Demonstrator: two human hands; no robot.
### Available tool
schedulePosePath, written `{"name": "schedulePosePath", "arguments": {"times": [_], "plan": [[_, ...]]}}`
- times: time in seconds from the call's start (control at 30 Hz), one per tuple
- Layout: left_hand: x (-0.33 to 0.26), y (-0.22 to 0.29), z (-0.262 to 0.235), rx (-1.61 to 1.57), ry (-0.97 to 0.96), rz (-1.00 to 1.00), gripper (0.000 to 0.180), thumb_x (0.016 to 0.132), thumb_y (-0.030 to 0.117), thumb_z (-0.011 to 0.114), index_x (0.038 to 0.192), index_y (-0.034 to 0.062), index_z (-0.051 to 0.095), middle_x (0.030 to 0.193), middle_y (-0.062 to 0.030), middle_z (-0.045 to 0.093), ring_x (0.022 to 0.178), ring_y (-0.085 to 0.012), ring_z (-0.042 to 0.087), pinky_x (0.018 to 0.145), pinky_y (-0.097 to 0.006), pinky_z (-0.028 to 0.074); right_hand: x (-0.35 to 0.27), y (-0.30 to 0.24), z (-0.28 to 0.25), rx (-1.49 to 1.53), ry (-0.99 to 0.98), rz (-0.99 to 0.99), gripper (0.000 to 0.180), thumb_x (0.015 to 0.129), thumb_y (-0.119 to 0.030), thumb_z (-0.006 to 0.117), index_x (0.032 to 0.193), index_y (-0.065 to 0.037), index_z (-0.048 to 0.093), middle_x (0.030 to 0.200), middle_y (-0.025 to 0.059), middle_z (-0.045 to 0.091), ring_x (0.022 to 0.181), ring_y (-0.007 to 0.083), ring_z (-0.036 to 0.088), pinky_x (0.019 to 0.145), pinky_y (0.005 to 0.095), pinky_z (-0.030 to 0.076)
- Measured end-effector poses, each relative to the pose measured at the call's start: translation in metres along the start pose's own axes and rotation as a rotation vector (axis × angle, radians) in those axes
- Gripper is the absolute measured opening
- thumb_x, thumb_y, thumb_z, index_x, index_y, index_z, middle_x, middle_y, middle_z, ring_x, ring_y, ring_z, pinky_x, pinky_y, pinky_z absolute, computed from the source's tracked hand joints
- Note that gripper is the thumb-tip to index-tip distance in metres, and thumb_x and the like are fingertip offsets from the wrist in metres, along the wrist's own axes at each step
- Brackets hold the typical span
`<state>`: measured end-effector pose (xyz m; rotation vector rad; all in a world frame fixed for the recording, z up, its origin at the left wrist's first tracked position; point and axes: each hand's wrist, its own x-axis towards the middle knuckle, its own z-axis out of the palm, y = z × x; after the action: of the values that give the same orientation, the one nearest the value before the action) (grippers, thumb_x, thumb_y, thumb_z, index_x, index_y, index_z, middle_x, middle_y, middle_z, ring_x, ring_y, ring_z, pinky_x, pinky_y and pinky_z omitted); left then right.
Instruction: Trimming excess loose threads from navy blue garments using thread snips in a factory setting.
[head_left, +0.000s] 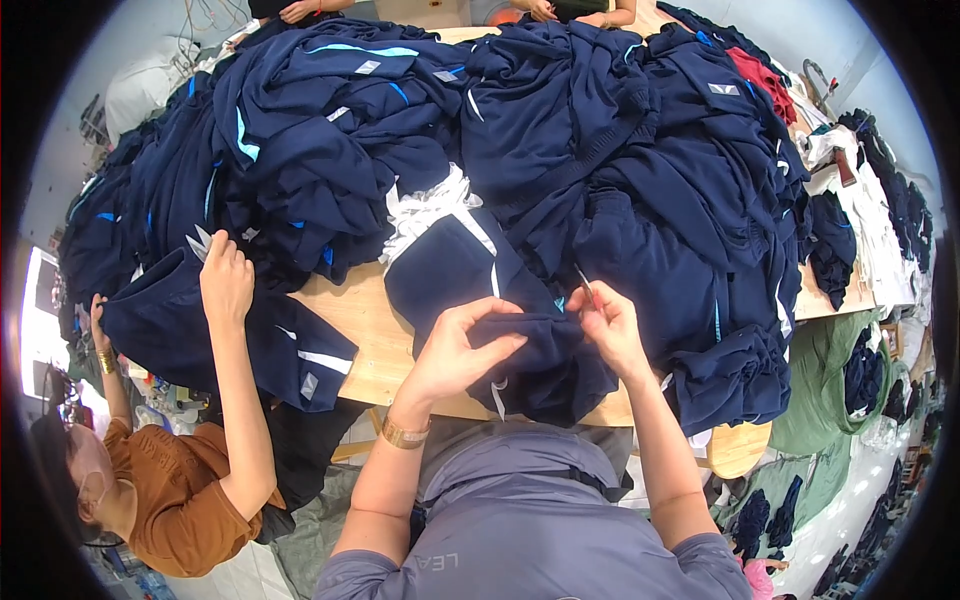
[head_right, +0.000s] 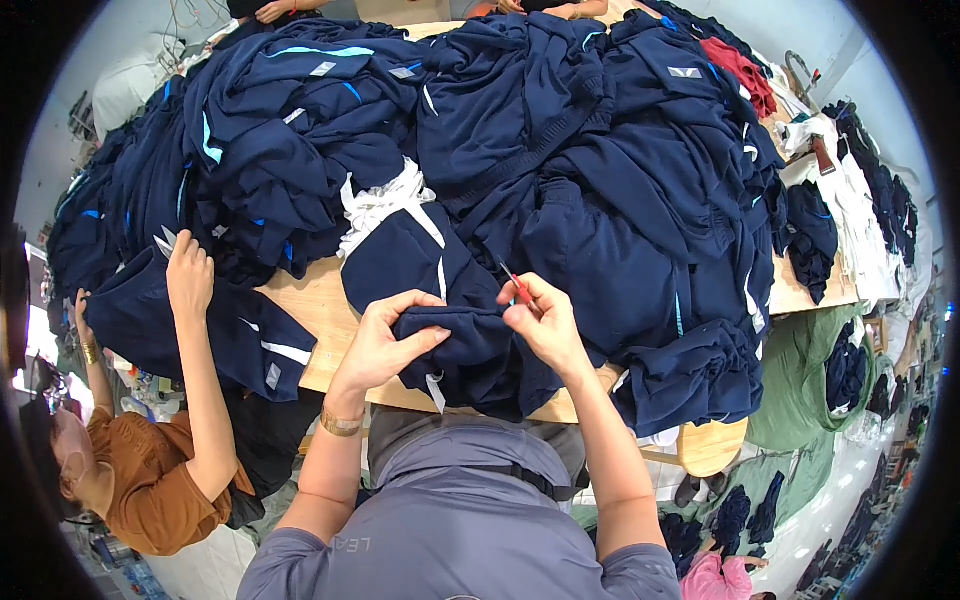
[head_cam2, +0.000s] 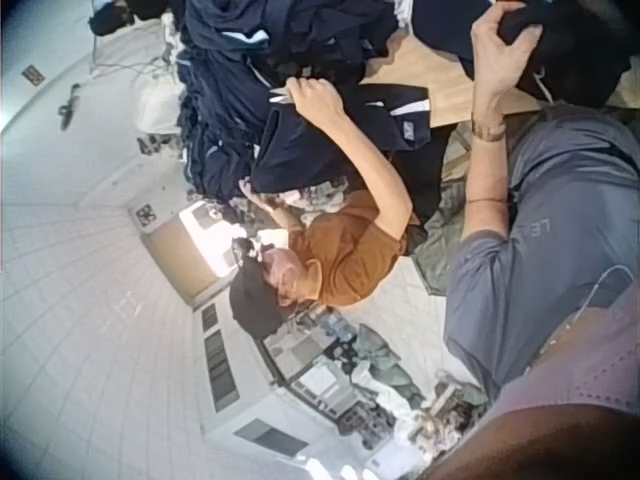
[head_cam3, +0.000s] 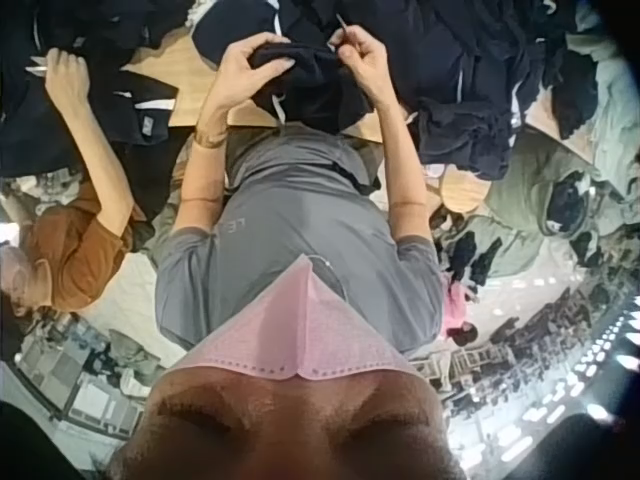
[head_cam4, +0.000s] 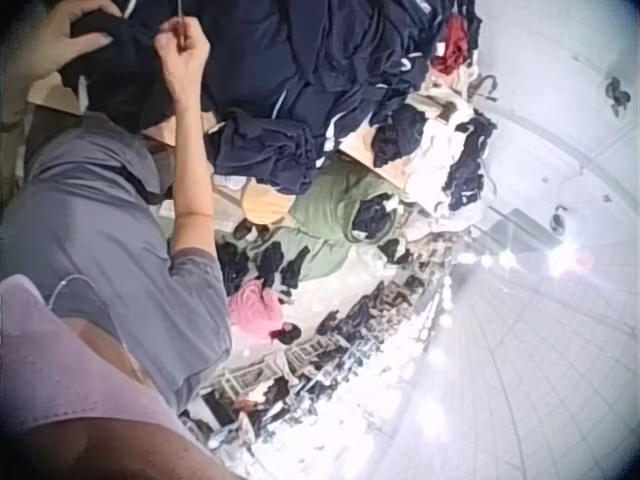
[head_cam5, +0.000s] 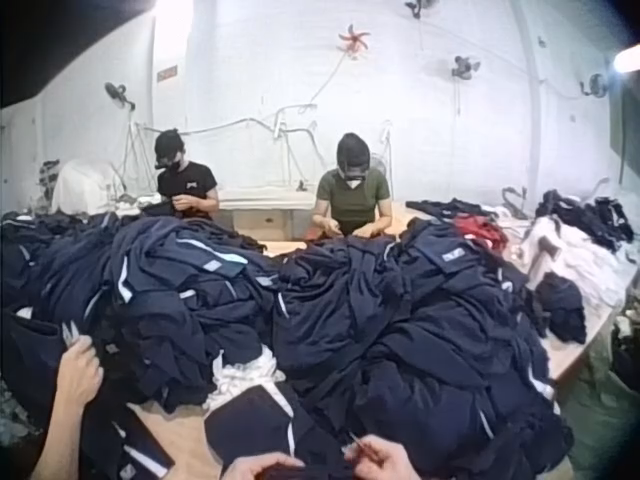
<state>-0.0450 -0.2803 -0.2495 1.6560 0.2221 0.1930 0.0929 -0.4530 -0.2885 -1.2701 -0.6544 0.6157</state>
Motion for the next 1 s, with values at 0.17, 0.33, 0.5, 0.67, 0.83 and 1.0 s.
{"name": "schedulePosePath", "arguments": {"times": [0.17,0.33,0.5,0.67,0.83,1.0], "plan": [[0.0,-0.004,-0.013,-0.194,0.002,0.07,0.017,0.08,-0.002,0.06,0.098,-0.0016,0.059,0.089,-0.0018,0.061,0.083,-0.0065,0.055,0.076,-0.021,0.045,-0.006,0.019,0.006,-0.182,-0.075,0.12,0.021,0.076,-0.01,0.07,0.092,0.0,0.062,0.072,-0.0062,0.054,0.06,0.0028,0.042,0.054,0.0186,0.034],[-0.005,-0.019,-0.033,-0.223,0.096,0.05,0.021,0.08,0.0,0.063,0.101,-0.0015,0.059,0.093,-0.002,0.062,0.084,-0.0074,0.056,0.077,-0.021,0.046,-0.016,0.042,-0.015,-0.568,0.003,0.114,0.013,0.077,-0.009,0.067,0.082,0.001,0.061,0.065,-0.0064,0.051,0.06,0.0034,0.041,0.054,0.0201,0.035],[-0.018,-0.035,-0.056,-0.133,0.11,-0.001,0.021,0.086,0.01,0.06,0.104,-0.0016,0.063,0.102,-0.0085,0.064,0.093,-0.0132,0.058,0.087,-0.026,0.045,-0.021,0.017,-0.018,-0.343,0.097,0.202,0.014,0.077,-0.008,0.068,0.075,0.0,0.057,0.063,-0.0078,0.044,0.061,0.0016,0.037,0.053,0.019,0.032],[-0.006,-0.031,-0.068,-0.199,0.541,0.279,0.034,0.096,0.022,0.042,0.105,-0.0043,0.062,0.117,-0.0151,0.058,0.118,-0.0242,0.047,0.103,-0.036,0.031,-0.02,0.014,-0.013,-0.358,0.144,0.093,0.017,0.076,-0.005,0.069,0.073,0.001,0.054,0.066,-0.0059,0.045,0.063,0.0009,0.038,0.055,0.0168,0.034],[0.023,0.0,-0.006,0.54,0.154,0.28,0.06,0.071,0.03,0.073,0.123,0.0096,0.052,0.126,-0.0182,0.049,0.125,-0.0332,0.038,0.105,-0.04,0.027,-0.021,0.023,-0.006,-0.563,0.119,0.072,0.016,0.074,-0.006,0.071,0.079,0.0,0.057,0.071,-0.0043,0.053,0.064,0.0035,0.044,0.058,0.0189,0.037],[0.042,-0.058,0.016,0.947,-0.108,0.252,0.04,0.072,0.026,0.072,0.105,0.0083,0.058,0.111,-0.0122,0.058,0.119,-0.033,0.044,0.104,-0.049,0.024,-0.037,0.039,-0.005,-0.314,0.344,0.014,0.031,0.066,-0.02,0.081,0.083,-0.003,0.062,0.069,0.0001,0.053,0.057,0.0051,0.042,0.051,0.0213,0.035]]}}
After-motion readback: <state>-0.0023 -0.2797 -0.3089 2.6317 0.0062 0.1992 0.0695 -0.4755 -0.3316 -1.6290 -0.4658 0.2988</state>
